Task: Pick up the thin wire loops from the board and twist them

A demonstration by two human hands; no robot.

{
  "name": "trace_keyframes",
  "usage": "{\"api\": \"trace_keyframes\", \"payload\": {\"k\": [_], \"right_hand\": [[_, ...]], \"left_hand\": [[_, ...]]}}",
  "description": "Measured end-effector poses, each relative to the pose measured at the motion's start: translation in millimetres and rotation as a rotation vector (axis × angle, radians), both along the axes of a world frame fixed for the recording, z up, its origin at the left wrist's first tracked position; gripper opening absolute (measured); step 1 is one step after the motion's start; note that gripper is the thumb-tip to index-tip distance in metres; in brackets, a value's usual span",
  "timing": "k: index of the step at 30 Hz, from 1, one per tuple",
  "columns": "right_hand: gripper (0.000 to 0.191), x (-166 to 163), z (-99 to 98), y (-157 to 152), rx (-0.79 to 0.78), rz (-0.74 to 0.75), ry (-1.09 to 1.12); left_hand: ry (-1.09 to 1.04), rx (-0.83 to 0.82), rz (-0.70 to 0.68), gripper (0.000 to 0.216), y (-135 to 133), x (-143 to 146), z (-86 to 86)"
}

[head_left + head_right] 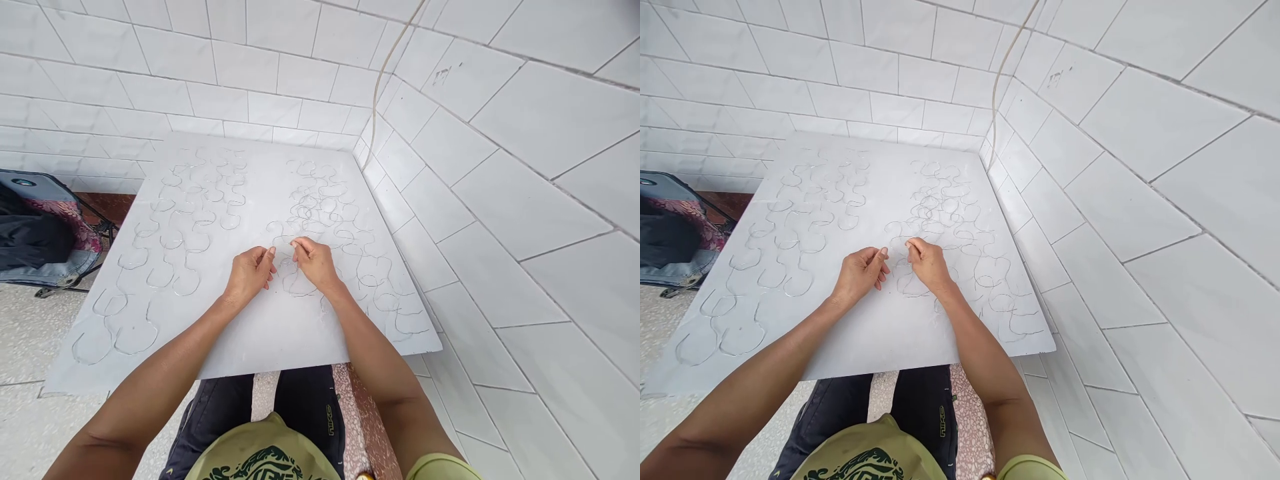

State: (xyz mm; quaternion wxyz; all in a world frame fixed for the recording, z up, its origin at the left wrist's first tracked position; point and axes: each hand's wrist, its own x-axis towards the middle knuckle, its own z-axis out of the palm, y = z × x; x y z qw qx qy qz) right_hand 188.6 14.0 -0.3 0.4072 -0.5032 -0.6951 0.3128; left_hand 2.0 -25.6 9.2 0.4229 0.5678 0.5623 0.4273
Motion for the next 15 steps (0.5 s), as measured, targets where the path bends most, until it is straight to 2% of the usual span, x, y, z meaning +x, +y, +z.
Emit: {"api": "trace_keyframes", "payload": {"k": [4,6,9,12,15], "right_hand": [[0.028,5.0,28.0,1.5,0.007,-0.064,0.017],[0.028,-0.3,47.0,3.4,0.007,-0.048,0.015],[0.025,-25.8,65.8,9.7,0.004,0.060,-0.062],[0.024,-65.6,64.7,19.8,-0.012,0.186,-0.232],[0.028,-103.8,49.8,30.2,-0.069,0.245,-0.347]], "left_hand": [[0.405,0.254,-0.002,0.044,-6.8,3.3,-10.6],[0.550,0.377,-0.157,0.043,-13.4,9.7,-15.4],[0.650,0.476,-0.396,0.041,-23.8,20.5,-19.4],[0.708,0.479,-0.494,0.040,-28.9,25.6,-21.5],[0.718,0.455,-0.519,0.036,-27.3,24.2,-25.1]]}}
